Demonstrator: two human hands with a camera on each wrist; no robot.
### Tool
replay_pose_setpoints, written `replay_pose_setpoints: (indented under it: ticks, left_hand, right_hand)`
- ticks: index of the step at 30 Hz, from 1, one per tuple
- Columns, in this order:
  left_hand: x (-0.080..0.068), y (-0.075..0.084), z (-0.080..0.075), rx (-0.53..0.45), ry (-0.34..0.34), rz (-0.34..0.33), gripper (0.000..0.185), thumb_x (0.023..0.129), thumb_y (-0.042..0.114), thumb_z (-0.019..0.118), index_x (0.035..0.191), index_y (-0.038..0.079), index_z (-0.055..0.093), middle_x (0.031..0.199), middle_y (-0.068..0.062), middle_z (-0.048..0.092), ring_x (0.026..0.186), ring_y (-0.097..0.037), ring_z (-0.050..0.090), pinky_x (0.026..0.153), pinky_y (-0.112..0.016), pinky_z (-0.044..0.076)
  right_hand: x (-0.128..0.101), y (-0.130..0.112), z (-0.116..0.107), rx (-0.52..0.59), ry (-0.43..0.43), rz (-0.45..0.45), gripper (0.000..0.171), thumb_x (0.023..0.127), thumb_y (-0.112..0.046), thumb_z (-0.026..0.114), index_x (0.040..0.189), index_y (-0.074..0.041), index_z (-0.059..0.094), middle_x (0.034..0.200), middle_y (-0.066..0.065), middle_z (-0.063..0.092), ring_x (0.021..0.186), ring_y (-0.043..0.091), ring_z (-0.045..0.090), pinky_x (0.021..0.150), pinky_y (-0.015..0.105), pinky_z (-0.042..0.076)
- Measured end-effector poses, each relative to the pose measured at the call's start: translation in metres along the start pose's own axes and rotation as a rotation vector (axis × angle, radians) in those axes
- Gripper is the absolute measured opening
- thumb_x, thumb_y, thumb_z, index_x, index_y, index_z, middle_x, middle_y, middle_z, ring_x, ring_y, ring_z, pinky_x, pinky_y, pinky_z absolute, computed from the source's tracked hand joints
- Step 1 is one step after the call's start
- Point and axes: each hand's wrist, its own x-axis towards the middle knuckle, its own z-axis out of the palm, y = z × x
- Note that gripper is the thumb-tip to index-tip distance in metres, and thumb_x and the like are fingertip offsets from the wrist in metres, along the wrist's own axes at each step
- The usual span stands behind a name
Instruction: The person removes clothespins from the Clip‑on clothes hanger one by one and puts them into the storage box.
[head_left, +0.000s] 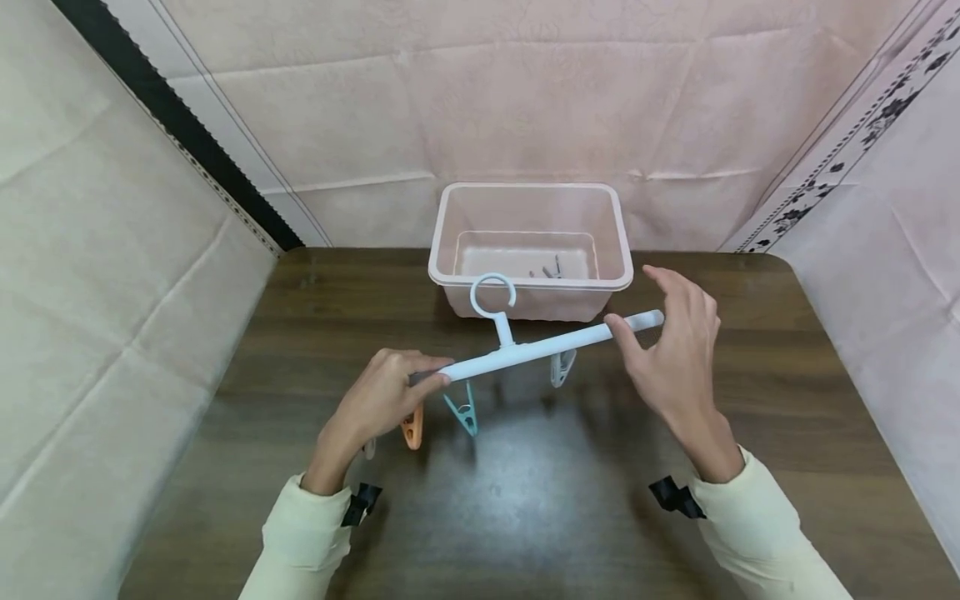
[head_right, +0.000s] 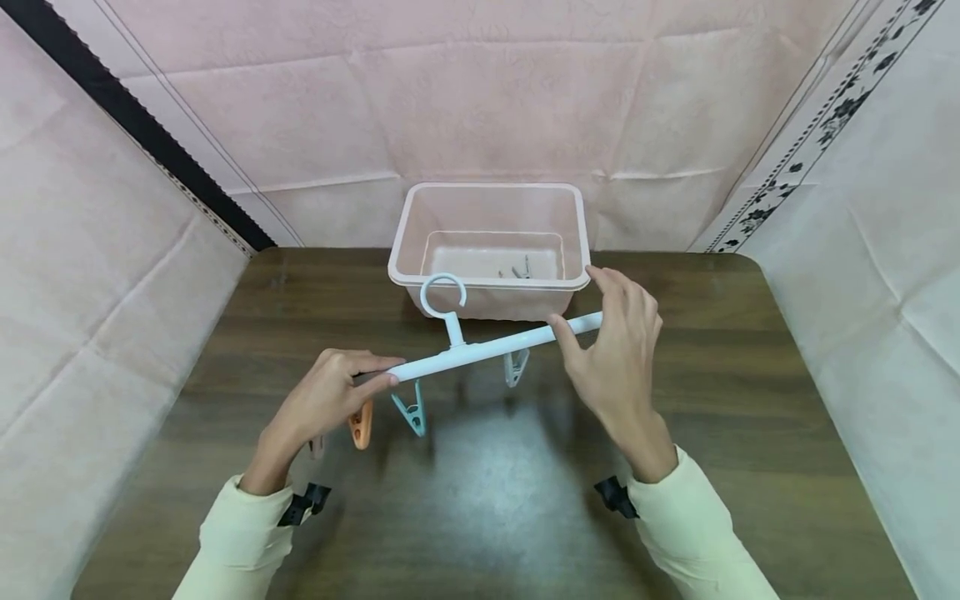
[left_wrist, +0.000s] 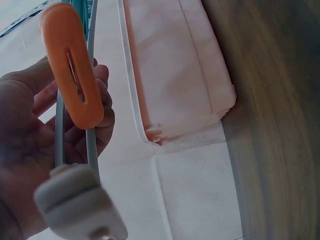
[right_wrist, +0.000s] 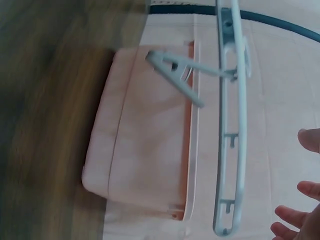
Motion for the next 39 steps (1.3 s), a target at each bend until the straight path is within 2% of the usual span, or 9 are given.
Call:
replay_pose_setpoints:
  ticks: [4,11,20,23,29,39]
  left_hand:
    - [0.001,-0.001,0.002,-0.017,-0.002,-0.010,0.026,0.094,0.013,0.072,0.118,0.003,0.074,0.104,-0.011,0.072,0.042,-0.005,0.041,0.040,-0.024,0.036]
    - [0.001,-0.002,0.004,-0.032,0.005,-0.018,0.027,0.094,0.013,0.072,0.119,0.004,0.074,0.104,-0.011,0.072,0.040,-0.005,0.039,0.039,-0.024,0.035]
    - [0.002,0.001,0.003,-0.026,0.023,-0.004,0.027,0.094,0.014,0.072,0.119,0.003,0.073,0.103,-0.011,0.072,0.041,-0.004,0.040,0.039,-0.023,0.035]
    - [0.002,0.002,0.004,-0.033,0.030,-0.007,0.027,0.094,0.014,0.072,0.119,0.002,0.073,0.104,-0.012,0.072,0.041,-0.005,0.040,0.039,-0.023,0.035]
    - [0.002,0.002,0.008,-0.043,0.028,-0.011,0.028,0.094,0.014,0.072,0.119,0.003,0.073,0.106,-0.012,0.072,0.041,-0.004,0.041,0.039,-0.024,0.037]
    - [0.004,0.003,0.009,-0.060,0.047,0.012,0.027,0.093,0.012,0.073,0.118,0.002,0.073,0.105,-0.012,0.072,0.040,-0.004,0.040,0.039,-0.023,0.036]
  right_hand:
    - [-0.006,-0.002,-0.003,0.031,0.047,0.008,0.062,0.081,-0.020,0.081,0.136,-0.003,0.056,0.134,0.016,0.056,0.122,0.038,0.046,0.101,0.049,0.026]
    - [-0.018,0.004,-0.004,0.047,0.088,0.009,0.063,0.078,-0.013,0.084,0.133,0.001,0.057,0.130,0.019,0.058,0.120,0.038,0.048,0.100,0.047,0.027]
    - [-0.030,0.010,0.000,0.099,0.181,-0.015,0.053,0.079,-0.013,0.081,0.126,0.005,0.063,0.122,0.019,0.064,0.113,0.037,0.055,0.095,0.042,0.034]
    - [-0.035,0.009,0.004,0.100,0.178,-0.008,0.050,0.080,-0.012,0.082,0.123,0.005,0.064,0.119,0.018,0.065,0.112,0.037,0.056,0.095,0.040,0.036]
    - [-0.045,0.007,0.016,0.122,0.174,0.036,0.042,0.076,0.002,0.084,0.115,0.004,0.068,0.110,0.016,0.069,0.109,0.036,0.057,0.093,0.038,0.038]
    - [-0.059,0.010,0.024,0.117,0.167,0.076,0.031,0.079,0.001,0.083,0.107,0.003,0.070,0.100,0.014,0.071,0.101,0.034,0.060,0.086,0.042,0.039]
